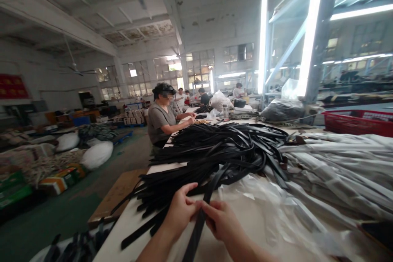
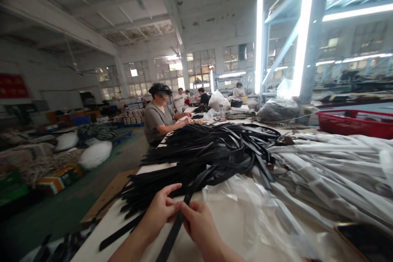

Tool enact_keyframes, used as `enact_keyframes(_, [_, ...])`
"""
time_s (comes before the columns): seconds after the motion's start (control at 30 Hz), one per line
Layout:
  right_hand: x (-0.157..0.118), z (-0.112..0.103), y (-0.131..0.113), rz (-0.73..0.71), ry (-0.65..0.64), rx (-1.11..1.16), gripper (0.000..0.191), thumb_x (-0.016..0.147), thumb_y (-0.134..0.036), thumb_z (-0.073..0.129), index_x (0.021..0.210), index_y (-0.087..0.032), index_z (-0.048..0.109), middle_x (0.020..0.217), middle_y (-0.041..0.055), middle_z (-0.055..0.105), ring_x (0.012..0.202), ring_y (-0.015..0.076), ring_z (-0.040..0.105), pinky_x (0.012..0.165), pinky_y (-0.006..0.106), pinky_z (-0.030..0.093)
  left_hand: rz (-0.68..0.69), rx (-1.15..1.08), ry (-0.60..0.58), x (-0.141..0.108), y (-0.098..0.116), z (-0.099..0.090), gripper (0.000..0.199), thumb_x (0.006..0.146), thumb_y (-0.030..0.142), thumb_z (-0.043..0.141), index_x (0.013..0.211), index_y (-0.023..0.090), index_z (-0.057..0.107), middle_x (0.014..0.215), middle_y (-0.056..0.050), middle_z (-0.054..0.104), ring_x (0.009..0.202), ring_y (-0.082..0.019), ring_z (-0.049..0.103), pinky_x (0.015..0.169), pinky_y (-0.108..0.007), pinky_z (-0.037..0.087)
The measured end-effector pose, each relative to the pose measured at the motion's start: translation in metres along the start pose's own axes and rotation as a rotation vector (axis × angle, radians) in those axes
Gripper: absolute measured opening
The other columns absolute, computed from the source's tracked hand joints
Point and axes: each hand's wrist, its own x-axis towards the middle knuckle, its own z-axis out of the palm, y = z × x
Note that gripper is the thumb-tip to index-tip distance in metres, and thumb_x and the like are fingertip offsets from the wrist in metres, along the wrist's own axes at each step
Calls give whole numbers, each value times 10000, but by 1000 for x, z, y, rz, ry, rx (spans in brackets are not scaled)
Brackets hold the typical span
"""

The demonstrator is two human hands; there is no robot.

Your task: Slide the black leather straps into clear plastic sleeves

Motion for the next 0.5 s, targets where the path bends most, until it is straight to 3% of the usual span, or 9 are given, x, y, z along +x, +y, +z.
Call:
enact_keyframes(0.1, [0,0,-4,22,40,122,505,573,-658,672,646,-170,563,361,-87,312,307,50,215,351,229,95,-40,0,-91,-3,8,-4,888,580,360,793,1323,59,411,501,72,540,412,-72,419,426,-188,277])
enact_keyframes(0.2, [5,-24,-19,-56,183,275,408,656,-571,632,744,-176,580,407,-120,238,345,44,144,376,227,78,-59,55,-220,-8,12,-1,895,596,326,787,1351,63,386,498,69,556,410,-72,431,436,-186,293])
enact_keyframes(0.3, [4,-36,-24,-54,192,245,316,666,-473,633,707,-162,590,413,-109,275,358,42,164,388,226,79,-27,80,-196,-6,11,3,863,623,316,776,1347,48,390,445,95,508,386,-54,370,428,-176,263])
enact_keyframes(0.5, [-11,-5,-14,-29,30,91,278,632,-334,703,501,-149,542,383,-35,436,362,51,296,391,228,120,7,59,-134,0,12,-4,870,648,351,783,1360,60,378,499,60,563,431,-71,431,469,-190,322])
